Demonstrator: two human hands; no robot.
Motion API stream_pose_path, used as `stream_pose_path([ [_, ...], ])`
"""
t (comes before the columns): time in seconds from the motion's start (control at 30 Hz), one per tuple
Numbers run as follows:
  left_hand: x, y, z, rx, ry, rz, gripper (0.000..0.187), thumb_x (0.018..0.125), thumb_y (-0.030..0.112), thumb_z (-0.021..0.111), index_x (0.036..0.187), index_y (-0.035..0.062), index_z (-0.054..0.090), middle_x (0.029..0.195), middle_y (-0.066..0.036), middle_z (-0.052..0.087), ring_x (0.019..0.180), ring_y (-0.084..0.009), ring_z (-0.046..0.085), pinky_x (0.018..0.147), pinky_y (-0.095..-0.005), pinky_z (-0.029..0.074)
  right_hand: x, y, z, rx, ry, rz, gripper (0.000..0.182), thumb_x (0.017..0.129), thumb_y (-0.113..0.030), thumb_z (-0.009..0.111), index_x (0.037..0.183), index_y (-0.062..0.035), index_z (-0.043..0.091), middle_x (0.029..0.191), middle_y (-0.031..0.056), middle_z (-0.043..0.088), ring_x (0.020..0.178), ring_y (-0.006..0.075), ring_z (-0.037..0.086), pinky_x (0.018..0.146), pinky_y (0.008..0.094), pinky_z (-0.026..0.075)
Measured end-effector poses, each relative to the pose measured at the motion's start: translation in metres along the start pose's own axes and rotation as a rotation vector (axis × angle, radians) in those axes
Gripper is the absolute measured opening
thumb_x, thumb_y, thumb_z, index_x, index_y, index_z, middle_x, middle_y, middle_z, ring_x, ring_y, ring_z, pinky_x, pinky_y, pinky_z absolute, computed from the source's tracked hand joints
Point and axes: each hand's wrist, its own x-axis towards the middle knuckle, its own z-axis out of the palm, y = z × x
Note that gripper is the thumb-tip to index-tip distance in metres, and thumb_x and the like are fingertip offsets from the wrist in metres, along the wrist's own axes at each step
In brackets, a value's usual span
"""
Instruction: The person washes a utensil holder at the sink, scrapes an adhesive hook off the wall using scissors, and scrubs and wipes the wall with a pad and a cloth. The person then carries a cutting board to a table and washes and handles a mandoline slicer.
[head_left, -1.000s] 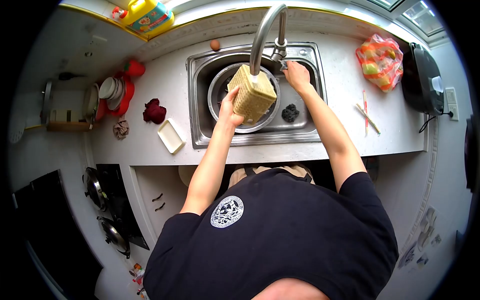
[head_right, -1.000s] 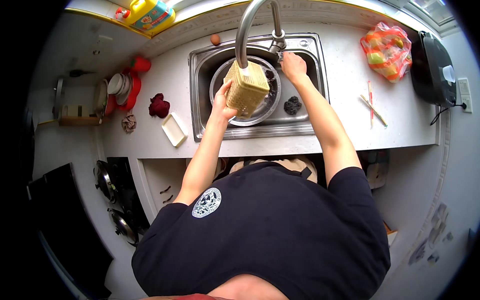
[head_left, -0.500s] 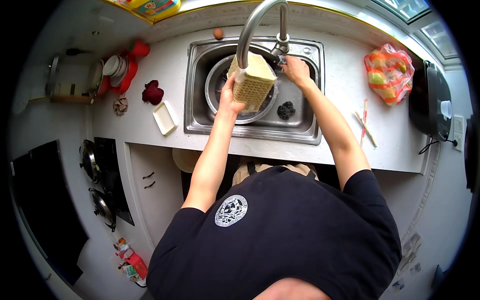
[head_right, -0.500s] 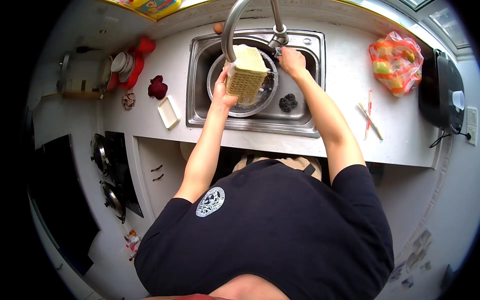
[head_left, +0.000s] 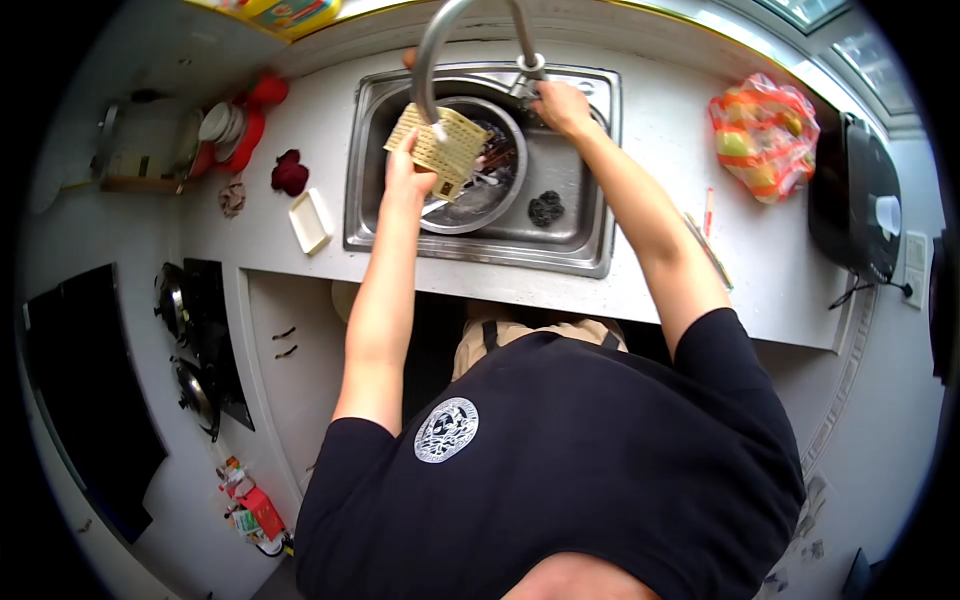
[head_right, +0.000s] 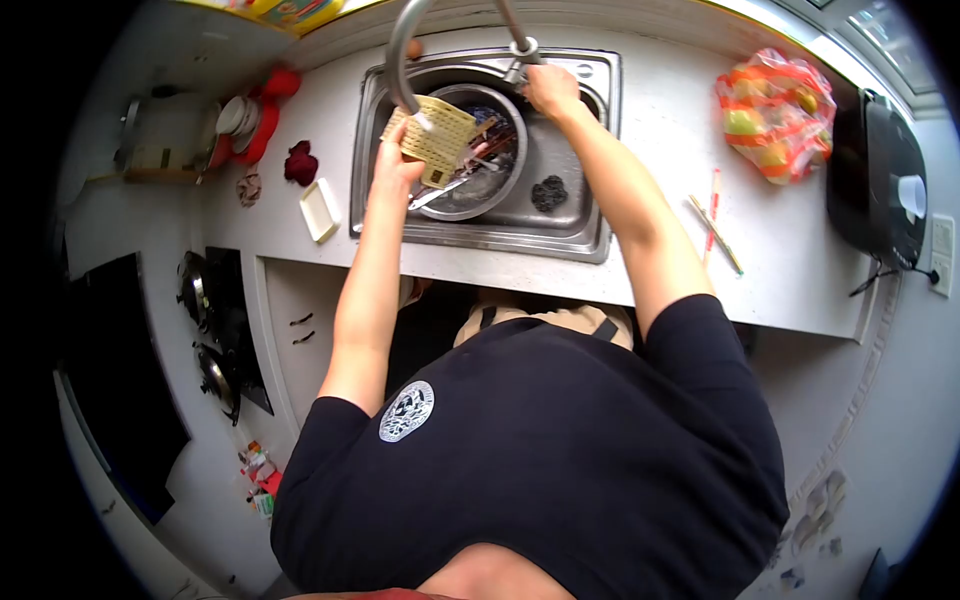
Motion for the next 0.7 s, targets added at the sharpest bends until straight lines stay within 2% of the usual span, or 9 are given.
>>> stream_pose_path([
  [0.13, -0.010, -0.012, 0.012, 0.052, -0.147, -0.015, 0.031, 0.092, 0.022, 0.054, 0.118, 0.0062, 0.055, 0.112, -0.010, 0.062, 0.101, -0.0275, 0.061, 0.090, -0.0470, 0.047, 0.010, 0.012, -0.018, 0.134, 0.150, 0.204, 0.028, 0.081, -0.031, 0.066, 0.095, -0.0072, 0.066, 0.091, 0.0168, 0.067, 0.089, 0.0349, 0.064, 0.078, 0.0432, 0.051],
  [0.27, -0.023, -0.024, -0.002, 0.111, -0.222, 0.028, 0.032, 0.091, 0.021, 0.057, 0.119, 0.0051, 0.056, 0.114, -0.009, 0.063, 0.103, -0.0257, 0.060, 0.092, -0.0439, 0.047, -0.019, 0.062, -0.016, 0.315, 0.276, 0.175, 0.034, 0.080, -0.032, 0.066, 0.109, -0.0131, 0.065, 0.098, 0.0146, 0.067, 0.094, 0.0322, 0.064, 0.084, 0.0404, 0.049],
  [0.3, -0.024, -0.027, -0.005, 0.123, -0.239, 0.052, 0.033, 0.087, 0.012, 0.062, 0.118, 0.0027, 0.055, 0.110, -0.009, 0.063, 0.098, -0.0235, 0.063, 0.086, -0.0392, 0.051, -0.033, 0.073, -0.024, 0.319, 0.203, 0.309, 0.036, 0.080, -0.032, 0.067, 0.110, -0.0125, 0.065, 0.099, 0.0145, 0.067, 0.094, 0.0311, 0.064, 0.083, 0.0396, 0.049],
  [0.37, -0.020, -0.031, -0.014, 0.269, -0.280, 0.094, 0.034, 0.085, 0.009, 0.064, 0.116, 0.0009, 0.055, 0.108, -0.010, 0.063, 0.096, -0.0217, 0.063, 0.084, -0.0365, 0.052, -0.061, 0.108, -0.021, 0.430, 0.319, 0.414, 0.037, 0.082, -0.032, 0.066, 0.111, -0.0094, 0.064, 0.102, 0.0138, 0.067, 0.095, 0.0290, 0.064, 0.084, 0.0382, 0.049],
  [0.4, -0.029, -0.034, -0.009, 0.340, -0.277, 0.128, 0.033, 0.083, 0.007, 0.066, 0.114, -0.0003, 0.056, 0.106, -0.009, 0.064, 0.095, -0.0204, 0.064, 0.083, -0.0351, 0.051, -0.072, 0.127, -0.012, 0.388, 0.455, 0.413, 0.041, 0.082, -0.033, 0.065, 0.112, -0.0068, 0.061, 0.103, 0.0156, 0.066, 0.096, 0.0303, 0.063, 0.085, 0.0382, 0.048],
  [0.47, -0.032, -0.042, -0.007, 0.531, -0.292, 0.164, 0.029, 0.081, 0.006, 0.067, 0.108, -0.0027, 0.059, 0.102, -0.011, 0.066, 0.090, -0.0202, 0.065, 0.080, -0.0329, 0.053, -0.099, 0.148, -0.005, -0.069, 0.684, 0.356, 0.042, 0.082, -0.032, 0.064, 0.113, -0.0043, 0.060, 0.103, 0.0170, 0.065, 0.096, 0.0320, 0.061, 0.085, 0.0393, 0.047],
  [0.53, -0.027, -0.057, -0.013, 0.799, -0.315, 0.212, 0.027, 0.080, 0.005, 0.066, 0.104, -0.0040, 0.061, 0.101, -0.012, 0.067, 0.088, -0.0202, 0.066, 0.078, -0.0313, 0.053, -0.125, 0.149, -0.004, 0.017, 0.686, 0.305, 0.039, 0.083, -0.030, 0.063, 0.112, -0.0037, 0.061, 0.102, 0.0173, 0.065, 0.095, 0.0330, 0.060, 0.085, 0.0404, 0.046],
  [0.63, -0.033, -0.090, -0.012, 1.067, -0.355, 0.179, 0.028, 0.078, 0.006, 0.067, 0.103, -0.0043, 0.062, 0.101, -0.013, 0.068, 0.088, -0.0187, 0.066, 0.080, -0.0292, 0.052, -0.159, 0.081, -0.004, 0.631, 0.364, 0.407, 0.041, 0.084, -0.032, 0.064, 0.111, -0.0022, 0.062, 0.104, 0.0174, 0.065, 0.099, 0.0274, 0.061, 0.087, 0.0380, 0.047],
  [0.7, -0.028, -0.112, -0.014, 1.234, -0.466, 0.172, 0.028, 0.081, 0.003, 0.064, 0.108, -0.0055, 0.060, 0.103, -0.011, 0.067, 0.091, -0.0158, 0.063, 0.083, -0.0278, 0.050, -0.173, 0.025, 0.010, 0.716, 0.140, 0.368, 0.065, 0.081, -0.040, 0.069, 0.130, -0.0030, 0.047, 0.126, 0.0186, 0.055, 0.116, 0.0281, 0.053, 0.095, 0.0383, 0.044],
])
